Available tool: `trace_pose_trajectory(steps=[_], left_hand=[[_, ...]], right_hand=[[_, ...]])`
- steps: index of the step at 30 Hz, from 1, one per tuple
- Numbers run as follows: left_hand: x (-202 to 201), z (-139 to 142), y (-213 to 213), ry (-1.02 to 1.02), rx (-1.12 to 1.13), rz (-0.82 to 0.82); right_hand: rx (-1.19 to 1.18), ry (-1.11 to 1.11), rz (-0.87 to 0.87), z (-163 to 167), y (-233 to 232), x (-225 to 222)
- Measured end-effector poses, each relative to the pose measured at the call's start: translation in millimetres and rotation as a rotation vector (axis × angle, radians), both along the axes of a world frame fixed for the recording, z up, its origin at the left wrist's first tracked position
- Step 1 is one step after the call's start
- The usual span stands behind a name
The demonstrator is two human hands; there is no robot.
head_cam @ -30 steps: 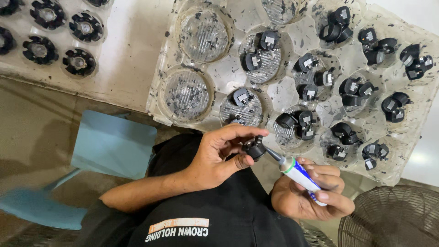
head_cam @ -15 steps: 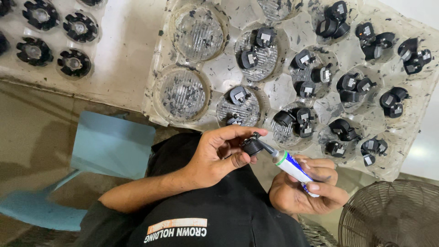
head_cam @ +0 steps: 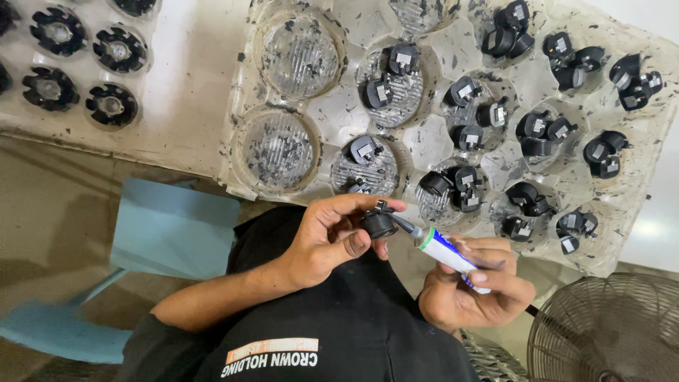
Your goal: The person picks black plastic plug components one at a time from a molded tray and squeezes adhesive from a tube onto each component, then places the treated component back into the tray. Near the end the person wipes the tube nozzle with a blue cloth and continues treating more components.
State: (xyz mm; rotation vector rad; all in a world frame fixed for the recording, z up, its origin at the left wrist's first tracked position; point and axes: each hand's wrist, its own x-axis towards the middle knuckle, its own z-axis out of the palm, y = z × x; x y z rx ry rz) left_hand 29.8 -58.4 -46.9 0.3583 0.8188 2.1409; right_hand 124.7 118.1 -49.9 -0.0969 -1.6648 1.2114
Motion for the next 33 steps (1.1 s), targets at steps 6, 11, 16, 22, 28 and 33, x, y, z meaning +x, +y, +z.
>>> trace_pose_trajectory(steps=[6, 11, 16, 22, 28, 33], left_hand=[[-16, 15, 1, 0.146, -0.109, 0.073], [-41, 33, 6, 0.481, -0.333, 0.243], [-43, 52, 21, 0.594, -0.489, 0.303], [-22, 59, 45, 0.915, -0.78, 0.488], [-1, 56, 71, 1.186, -0.974, 0.651], [9, 54, 85, 1.353, -1.203, 0.67]], right_hand=[[-0.176, 0.167, -0.003, 4, 26, 6], [-0.149, 0.082, -0.13, 15, 62, 19], [-0.208, 0.123, -0.163, 11, 73, 23], [-0.183, 0.106, -0.097, 15, 100, 37], [-0.164, 0.126, -0.058, 19, 137, 49], [-0.19, 0.097, -0.015, 17, 166, 63]])
